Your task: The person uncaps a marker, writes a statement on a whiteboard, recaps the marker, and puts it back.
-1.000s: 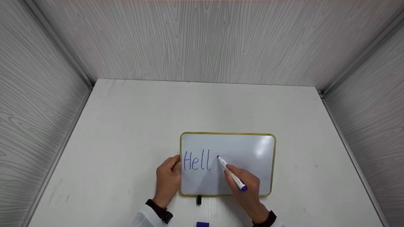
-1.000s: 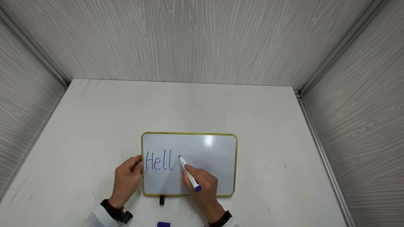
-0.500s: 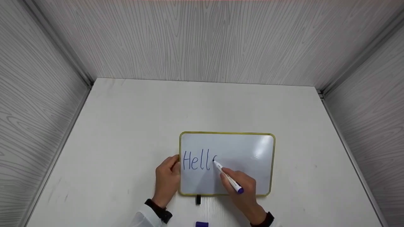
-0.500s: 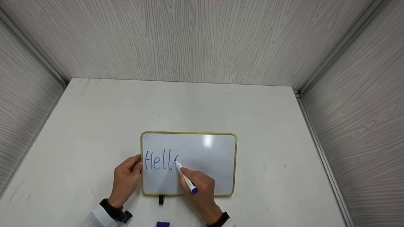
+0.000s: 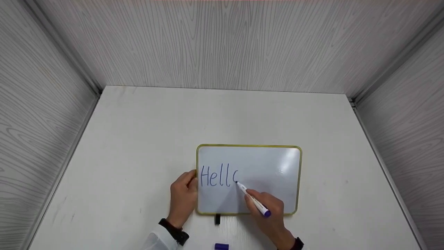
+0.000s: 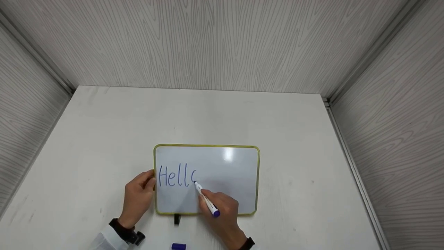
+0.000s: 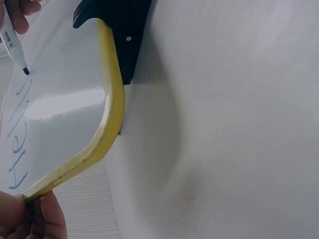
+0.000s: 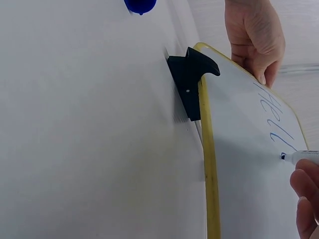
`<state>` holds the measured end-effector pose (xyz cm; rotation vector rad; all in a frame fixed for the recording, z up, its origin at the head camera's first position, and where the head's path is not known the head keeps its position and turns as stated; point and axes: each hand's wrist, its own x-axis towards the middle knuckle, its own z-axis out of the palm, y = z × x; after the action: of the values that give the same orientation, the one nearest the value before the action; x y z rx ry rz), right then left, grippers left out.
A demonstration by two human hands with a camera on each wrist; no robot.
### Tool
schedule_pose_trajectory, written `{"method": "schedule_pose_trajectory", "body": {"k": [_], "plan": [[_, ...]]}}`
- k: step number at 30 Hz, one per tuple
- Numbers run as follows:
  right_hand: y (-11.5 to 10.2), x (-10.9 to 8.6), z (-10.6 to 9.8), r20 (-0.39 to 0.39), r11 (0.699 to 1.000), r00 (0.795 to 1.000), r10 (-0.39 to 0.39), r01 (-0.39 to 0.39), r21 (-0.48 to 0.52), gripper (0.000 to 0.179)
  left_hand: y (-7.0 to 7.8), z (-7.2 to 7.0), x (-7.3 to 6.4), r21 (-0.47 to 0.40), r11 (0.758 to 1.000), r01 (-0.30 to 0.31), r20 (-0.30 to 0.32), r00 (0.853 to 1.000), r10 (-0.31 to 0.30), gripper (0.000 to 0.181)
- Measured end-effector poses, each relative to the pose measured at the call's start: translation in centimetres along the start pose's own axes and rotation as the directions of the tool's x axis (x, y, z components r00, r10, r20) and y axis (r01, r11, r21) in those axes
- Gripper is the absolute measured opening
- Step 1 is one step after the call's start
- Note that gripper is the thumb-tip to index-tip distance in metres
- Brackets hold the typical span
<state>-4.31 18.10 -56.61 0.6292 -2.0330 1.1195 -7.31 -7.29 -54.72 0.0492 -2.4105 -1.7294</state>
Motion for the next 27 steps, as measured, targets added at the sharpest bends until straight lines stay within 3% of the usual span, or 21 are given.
{"method": "schedule_pose_trajectory", "body": {"k": [16, 21, 25, 27], "plan": [[0.7, 1.5, 0.1, -0.048, 0.999, 0.999, -0.02, 0.018, -0.04, 0.026, -0.2, 0.1, -0.1, 0.009, 0.999, -0.053, -0.002, 0.999, 0.053, 0.029], [0.5, 1.9, 0.2, -0.034, 0.999, 0.999, -0.017, 0.016, -0.031, 0.028, -0.3, 0.1, -0.1, -0.005, 0.999, -0.041, 0.0, 0.999, 0.041, 0.029], [0.0, 2.1, 0.2, -0.019, 0.999, 0.999, -0.038, 0.038, -0.028, 0.014, -0.3, 0.1, -0.1, -0.012, 1.0, -0.021, 0.003, 1.0, 0.021, 0.03], [-0.3, 1.9, 0.1, -0.013, 0.998, 0.999, -0.052, 0.052, -0.028, 0.023, -0.2, 0.0, -0.1, -0.011, 1.0, -0.014, 0.003, 1.0, 0.014, 0.03]]}}
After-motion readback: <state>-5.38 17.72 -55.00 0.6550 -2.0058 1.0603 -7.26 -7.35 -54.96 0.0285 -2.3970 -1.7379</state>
